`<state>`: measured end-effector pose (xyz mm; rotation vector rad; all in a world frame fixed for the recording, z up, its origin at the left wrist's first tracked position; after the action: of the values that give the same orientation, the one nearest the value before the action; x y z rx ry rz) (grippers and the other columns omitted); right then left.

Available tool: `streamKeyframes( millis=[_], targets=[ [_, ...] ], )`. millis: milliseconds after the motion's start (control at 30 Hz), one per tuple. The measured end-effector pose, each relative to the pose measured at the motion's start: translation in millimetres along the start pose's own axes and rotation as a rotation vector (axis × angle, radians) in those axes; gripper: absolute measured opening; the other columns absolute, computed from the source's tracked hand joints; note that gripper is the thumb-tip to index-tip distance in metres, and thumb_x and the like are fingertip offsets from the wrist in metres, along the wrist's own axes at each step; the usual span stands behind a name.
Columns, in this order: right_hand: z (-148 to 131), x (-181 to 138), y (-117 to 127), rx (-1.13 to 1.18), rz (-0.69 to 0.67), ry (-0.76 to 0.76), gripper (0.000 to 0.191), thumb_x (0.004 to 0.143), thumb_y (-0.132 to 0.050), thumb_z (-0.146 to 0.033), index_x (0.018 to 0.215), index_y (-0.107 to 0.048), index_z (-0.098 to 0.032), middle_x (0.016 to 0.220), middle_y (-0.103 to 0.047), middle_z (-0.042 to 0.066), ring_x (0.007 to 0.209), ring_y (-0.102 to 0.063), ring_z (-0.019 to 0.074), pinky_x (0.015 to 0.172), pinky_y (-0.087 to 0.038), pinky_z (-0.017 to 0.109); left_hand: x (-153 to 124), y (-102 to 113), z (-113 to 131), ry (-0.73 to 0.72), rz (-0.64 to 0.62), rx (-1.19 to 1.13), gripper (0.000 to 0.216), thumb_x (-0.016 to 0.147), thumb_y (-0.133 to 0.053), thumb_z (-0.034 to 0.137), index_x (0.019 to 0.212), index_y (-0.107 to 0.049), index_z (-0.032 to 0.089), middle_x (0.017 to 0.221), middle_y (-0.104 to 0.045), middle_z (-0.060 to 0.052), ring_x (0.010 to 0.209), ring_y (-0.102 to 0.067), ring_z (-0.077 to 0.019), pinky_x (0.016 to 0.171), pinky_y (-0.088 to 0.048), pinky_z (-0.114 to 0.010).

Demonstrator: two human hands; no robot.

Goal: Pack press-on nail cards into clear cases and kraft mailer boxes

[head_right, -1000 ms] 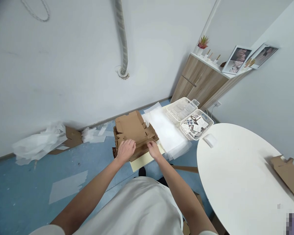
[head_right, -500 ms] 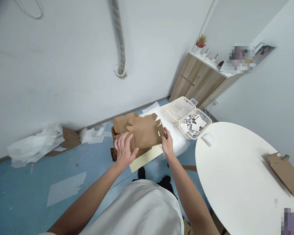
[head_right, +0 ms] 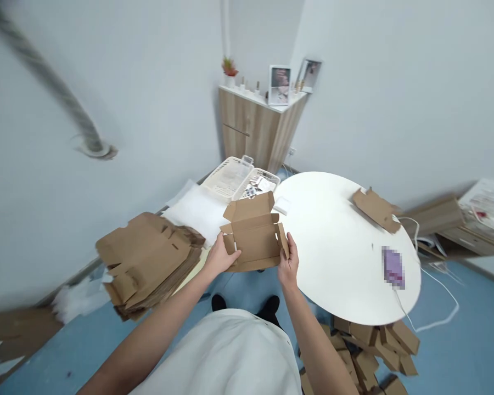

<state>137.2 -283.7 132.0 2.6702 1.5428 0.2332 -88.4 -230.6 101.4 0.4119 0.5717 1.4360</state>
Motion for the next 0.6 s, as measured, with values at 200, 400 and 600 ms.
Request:
streamKeyframes(
  millis=[200, 400, 600],
  targets=[
    [43, 15, 127, 0.076, 0.246, -0.155, 0.047, 0.077, -0.043, -0.045, 0.116, -0.049, -0.018, 0.118, -0.054, 0.008, 0.106, -0.051, 0.0223, 0.086, -0.043, 0.036, 10, -108, 56, -0.093, -0.218, -0.034, 0.071, 0.074, -0.045, 0.023, 0.134, -0.010, 0.013, 0.138, -0.029, -0.014, 0.125, -0.031, -0.0205, 0.098, -0.031, -0.032],
    [100, 27, 230, 0.166, 0.414, -0.327, 0.053, 0.077, -0.038, -0.050, 0.110, -0.055, -0.012, 0.108, -0.060, 0.011, 0.097, -0.057, 0.0247, 0.078, -0.047, 0.036, 20, -194, 102, -0.201, -0.464, -0.160, 0.042, 0.075, -0.030, 0.013, 0.114, -0.044, 0.015, 0.112, -0.057, -0.006, 0.103, -0.052, -0.0171, 0.085, -0.042, -0.031],
    [147, 21, 288, 0.110, 0.497, -0.424, 0.049, 0.076, -0.039, -0.048, 0.104, -0.057, -0.013, 0.106, -0.061, 0.010, 0.096, -0.057, 0.0229, 0.079, -0.046, 0.034, 23, -244, 125, -0.230, -0.556, 0.066, 0.030, 0.079, -0.036, 0.024, 0.102, -0.053, 0.016, 0.098, -0.062, -0.005, 0.087, -0.057, -0.0180, 0.076, -0.045, -0.032]
  ],
)
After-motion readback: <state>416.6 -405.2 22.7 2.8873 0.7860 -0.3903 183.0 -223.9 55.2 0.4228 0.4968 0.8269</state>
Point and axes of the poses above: each hand's wrist, its own x-axis towards the middle knuckle, its own y-axis out of the back of the hand, z = x × y, the point moved 6 cm from there along x, towards the middle knuckle
